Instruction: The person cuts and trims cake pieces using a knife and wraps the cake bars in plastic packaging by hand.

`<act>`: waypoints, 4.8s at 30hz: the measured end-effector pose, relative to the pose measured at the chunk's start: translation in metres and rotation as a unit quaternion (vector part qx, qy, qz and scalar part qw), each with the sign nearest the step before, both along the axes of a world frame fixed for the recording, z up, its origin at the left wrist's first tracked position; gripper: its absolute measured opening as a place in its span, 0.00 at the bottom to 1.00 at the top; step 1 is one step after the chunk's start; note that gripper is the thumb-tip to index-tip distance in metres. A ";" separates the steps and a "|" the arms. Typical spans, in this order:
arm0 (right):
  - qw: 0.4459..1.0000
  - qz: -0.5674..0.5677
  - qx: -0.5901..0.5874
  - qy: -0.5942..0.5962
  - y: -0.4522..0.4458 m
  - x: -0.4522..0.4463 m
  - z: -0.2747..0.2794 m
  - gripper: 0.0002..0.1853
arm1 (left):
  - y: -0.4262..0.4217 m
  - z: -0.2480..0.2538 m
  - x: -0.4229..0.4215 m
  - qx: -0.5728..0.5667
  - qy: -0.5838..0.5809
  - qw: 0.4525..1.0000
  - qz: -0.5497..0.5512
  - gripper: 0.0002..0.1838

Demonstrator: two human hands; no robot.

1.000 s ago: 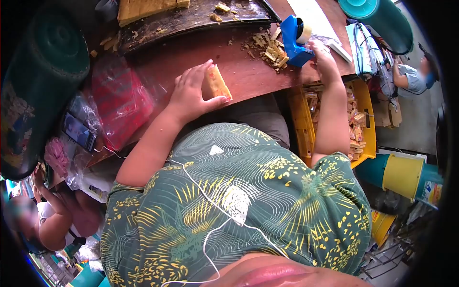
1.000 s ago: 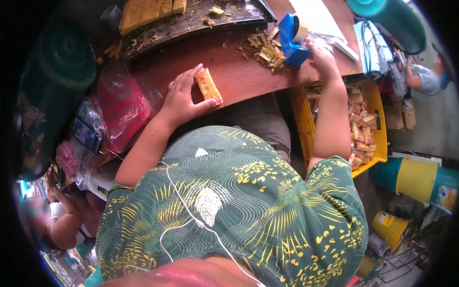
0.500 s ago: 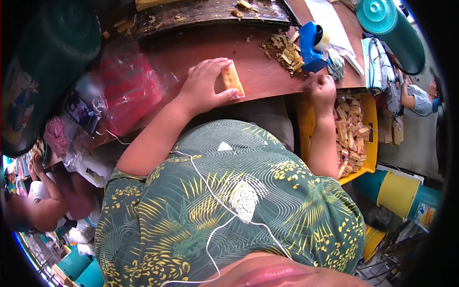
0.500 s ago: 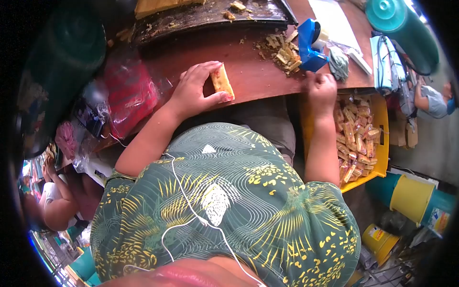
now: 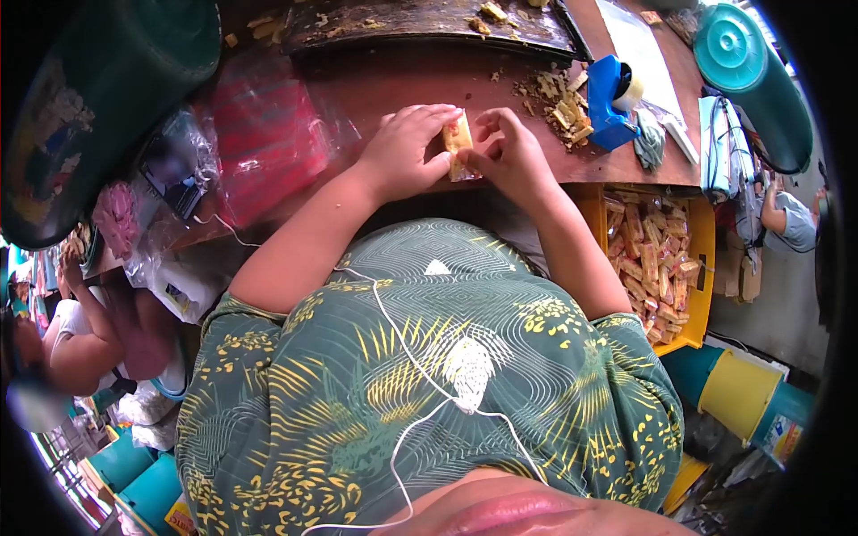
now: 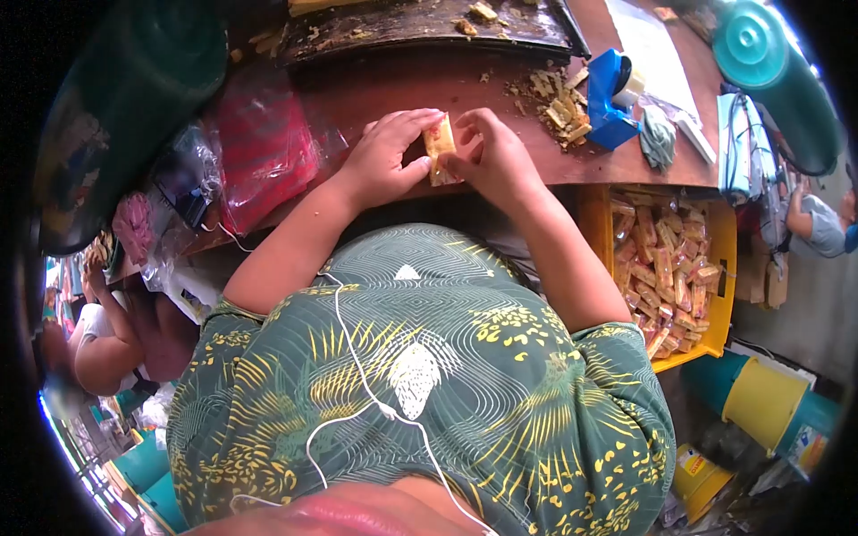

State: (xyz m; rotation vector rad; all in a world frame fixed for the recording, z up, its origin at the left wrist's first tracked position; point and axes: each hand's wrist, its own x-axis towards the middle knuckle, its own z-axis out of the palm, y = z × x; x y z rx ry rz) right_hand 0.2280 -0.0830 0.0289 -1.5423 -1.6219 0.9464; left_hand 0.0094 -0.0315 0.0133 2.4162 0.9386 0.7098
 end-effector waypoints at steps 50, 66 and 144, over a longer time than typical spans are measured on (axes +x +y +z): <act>0.966 0.122 -0.123 -0.191 0.011 -0.003 0.063 0.28 | -0.015 0.008 -0.002 0.073 -0.174 0.979 -0.079 0.24; 0.951 -0.063 0.028 -0.302 -0.103 0.121 0.101 0.16 | 0.008 0.044 -0.028 0.127 -0.068 0.989 0.042 0.17; 0.940 0.194 0.219 -0.176 0.054 0.012 -0.003 0.31 | 0.021 -0.002 -0.031 0.089 0.115 0.970 0.194 0.27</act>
